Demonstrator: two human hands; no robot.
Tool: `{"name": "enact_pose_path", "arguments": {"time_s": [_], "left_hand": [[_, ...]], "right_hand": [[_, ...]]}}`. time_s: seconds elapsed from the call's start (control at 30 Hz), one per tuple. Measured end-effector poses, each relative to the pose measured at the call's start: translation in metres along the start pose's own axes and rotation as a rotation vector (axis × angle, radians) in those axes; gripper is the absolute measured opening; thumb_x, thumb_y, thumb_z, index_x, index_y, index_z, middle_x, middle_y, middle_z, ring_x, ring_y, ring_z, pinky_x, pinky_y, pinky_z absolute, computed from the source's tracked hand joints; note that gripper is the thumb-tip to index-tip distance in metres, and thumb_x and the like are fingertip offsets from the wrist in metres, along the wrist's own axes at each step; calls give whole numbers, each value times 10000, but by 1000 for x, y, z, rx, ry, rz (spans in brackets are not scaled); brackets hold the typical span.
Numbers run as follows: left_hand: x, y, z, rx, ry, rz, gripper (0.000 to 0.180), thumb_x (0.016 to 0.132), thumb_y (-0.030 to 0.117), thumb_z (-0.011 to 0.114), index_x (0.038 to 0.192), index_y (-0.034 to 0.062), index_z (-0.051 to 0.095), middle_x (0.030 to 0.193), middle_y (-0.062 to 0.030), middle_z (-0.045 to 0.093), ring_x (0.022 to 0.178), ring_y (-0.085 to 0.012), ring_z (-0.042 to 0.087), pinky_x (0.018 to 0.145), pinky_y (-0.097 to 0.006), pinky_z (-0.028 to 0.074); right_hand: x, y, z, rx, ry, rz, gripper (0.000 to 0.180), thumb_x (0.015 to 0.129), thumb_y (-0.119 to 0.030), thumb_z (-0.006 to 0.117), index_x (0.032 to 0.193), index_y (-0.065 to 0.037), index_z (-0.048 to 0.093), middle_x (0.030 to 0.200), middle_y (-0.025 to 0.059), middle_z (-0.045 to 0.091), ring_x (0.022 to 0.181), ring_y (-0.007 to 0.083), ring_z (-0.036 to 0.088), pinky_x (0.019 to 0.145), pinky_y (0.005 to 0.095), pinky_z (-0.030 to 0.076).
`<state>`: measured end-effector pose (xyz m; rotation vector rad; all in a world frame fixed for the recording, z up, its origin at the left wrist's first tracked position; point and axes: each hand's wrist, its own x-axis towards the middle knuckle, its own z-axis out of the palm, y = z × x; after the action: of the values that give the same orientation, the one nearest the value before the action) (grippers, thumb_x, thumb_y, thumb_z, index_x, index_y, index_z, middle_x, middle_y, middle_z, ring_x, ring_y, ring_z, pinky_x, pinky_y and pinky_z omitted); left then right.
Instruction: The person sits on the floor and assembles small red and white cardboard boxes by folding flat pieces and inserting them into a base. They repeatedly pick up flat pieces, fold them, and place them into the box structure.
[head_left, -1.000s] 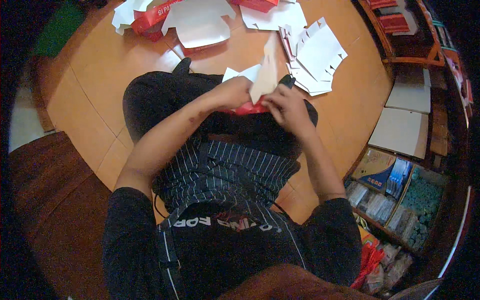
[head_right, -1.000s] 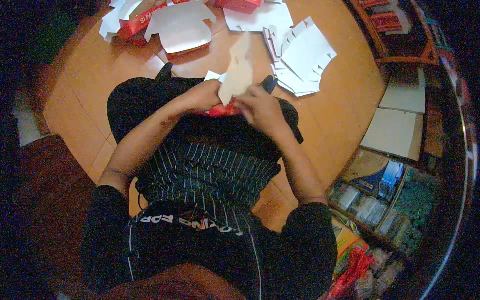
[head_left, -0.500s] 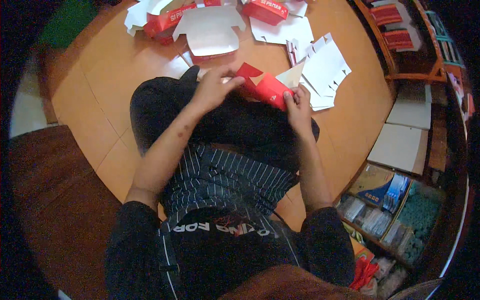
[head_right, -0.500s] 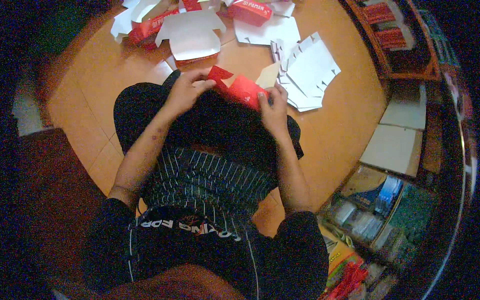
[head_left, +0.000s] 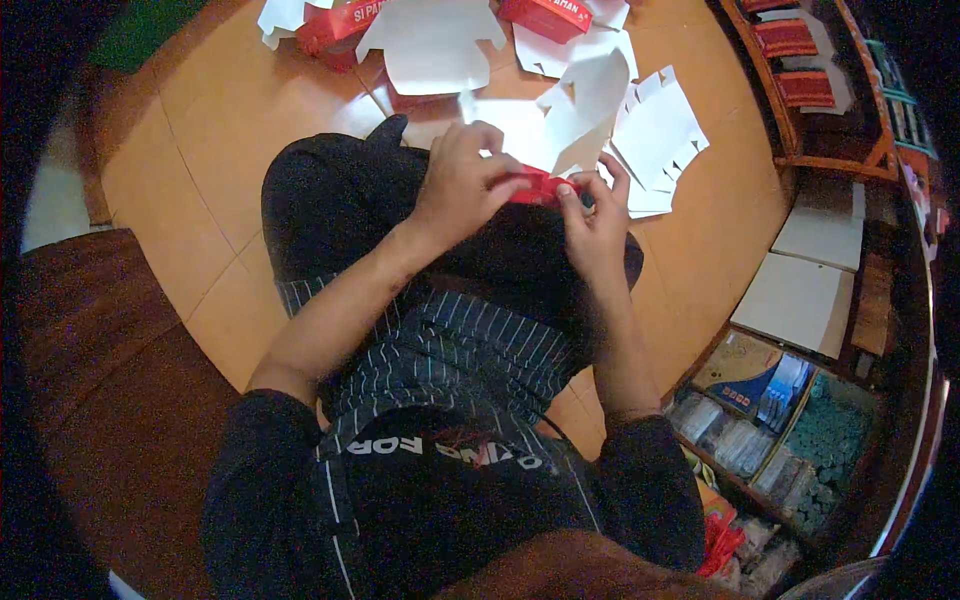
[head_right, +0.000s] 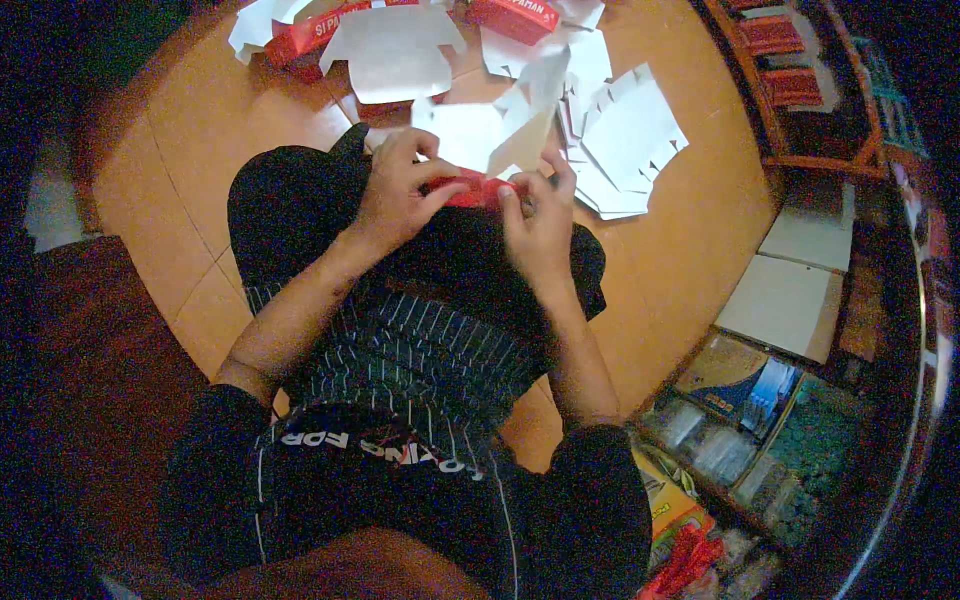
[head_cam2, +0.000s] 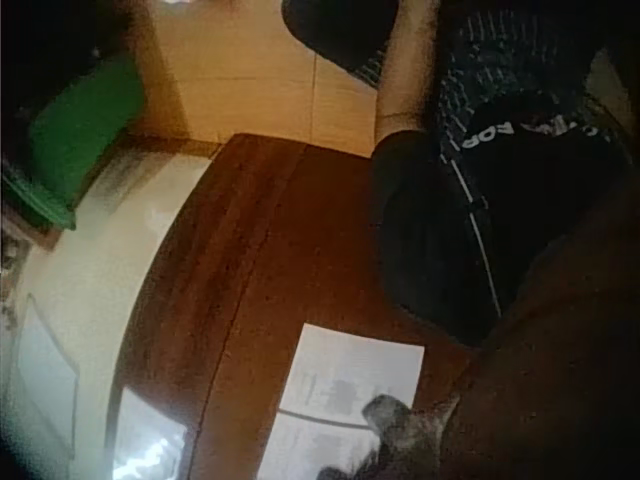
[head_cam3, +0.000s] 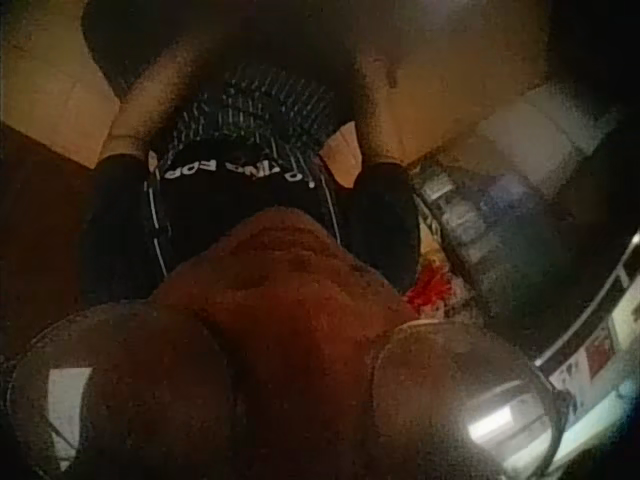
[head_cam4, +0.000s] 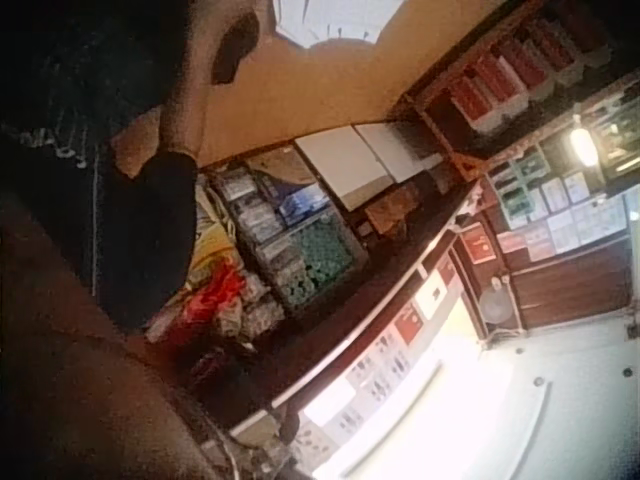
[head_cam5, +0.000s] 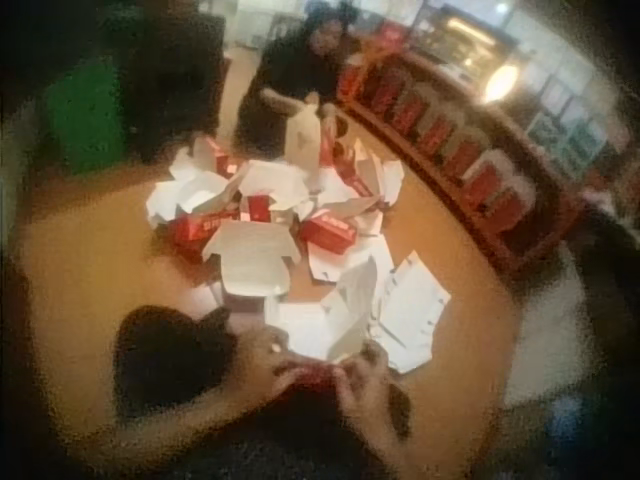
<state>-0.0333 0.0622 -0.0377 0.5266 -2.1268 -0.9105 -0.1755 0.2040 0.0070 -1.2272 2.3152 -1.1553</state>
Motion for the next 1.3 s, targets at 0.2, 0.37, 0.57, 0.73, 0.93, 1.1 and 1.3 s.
{"name": "enact_pose_path", "arguments": {"time_s": [0.2, 0.37, 0.57, 0.73, 0.93, 1.1, 1.3], "left_hand": [[-5, -1, -5, 70, -131, 100, 153, 759, 262, 784, 851, 149, 736, 1100, -69, 556, 1080, -308, 523, 973, -461, 372], [1, 1, -12, 17, -299, 6, 229, 886, 314, 671, 985, 109, 696, 1039, -127, 647, 1026, -325, 603, 1005, -505, 378], [18, 24, 3, -173, -367, -145, 371, 993, 371, 513, 1032, 39, 671, 926, -194, 687, 882, -352, 667, 849, -434, 512], [56, 45, 14, -1133, 69, -507, 355, 1024, 330, 501, 1059, 8, 646, 868, -108, 700, 746, -170, 650, 708, -327, 511], [46, 59, -23, -548, -445, -5, 928, 853, 563, 652, 1541, 85, 252, 1544, -198, 324, 1433, -333, 315, 1155, -473, 285], [1, 60, -108, 658, -936, 80, 1263, 570, 549, 858, 1563, 150, 188, 1581, -214, 253, 1434, -445, 281, 1123, -646, 253], [-5, 13, -161, 639, -683, -140, 97, 840, 154, 625, 867, 76, 678, 851, -149, 684, 826, -362, 673, 708, -467, 543]], "right_hand": [[5, -2, 2, 74, -100, -164, 90, 842, -13, 693, 924, -7, 657, 1374, 239, 424, 1248, 370, 518, 937, 405, 522], [9, 8, -9, 81, -113, -100, 112, 826, 18, 690, 933, -6, 669, 1379, 210, 446, 1243, 360, 524, 960, 387, 504], [18, 0, -1, 167, 34, -335, 369, 808, -44, 736, 1150, -40, 595, 1439, 200, 404, 1320, 362, 441, 1018, 419, 455], [4, -10, 14, 114, 53, -479, 1053, 766, -223, 829, 1547, -70, 140, 1597, 205, 149, 1420, 366, 316, 1157, 483, 285], [36, -6, 20, 250, 174, -192, 733, 816, -88, 598, 1495, -34, 328, 1423, 247, 434, 1328, 331, 436, 1109, 382, 347], [75, -31, 29, 462, -399, 415, 742, 726, -23, 511, 1460, -6, 407, 1204, 143, 605, 1016, 204, 574, 920, 322, 459], [82, -40, 110, 782, -565, -152, 690, 874, -201, 578, 1511, -66, 351, 1637, 174, 119, 1465, 294, 231, 1156, 391, 268]]}}
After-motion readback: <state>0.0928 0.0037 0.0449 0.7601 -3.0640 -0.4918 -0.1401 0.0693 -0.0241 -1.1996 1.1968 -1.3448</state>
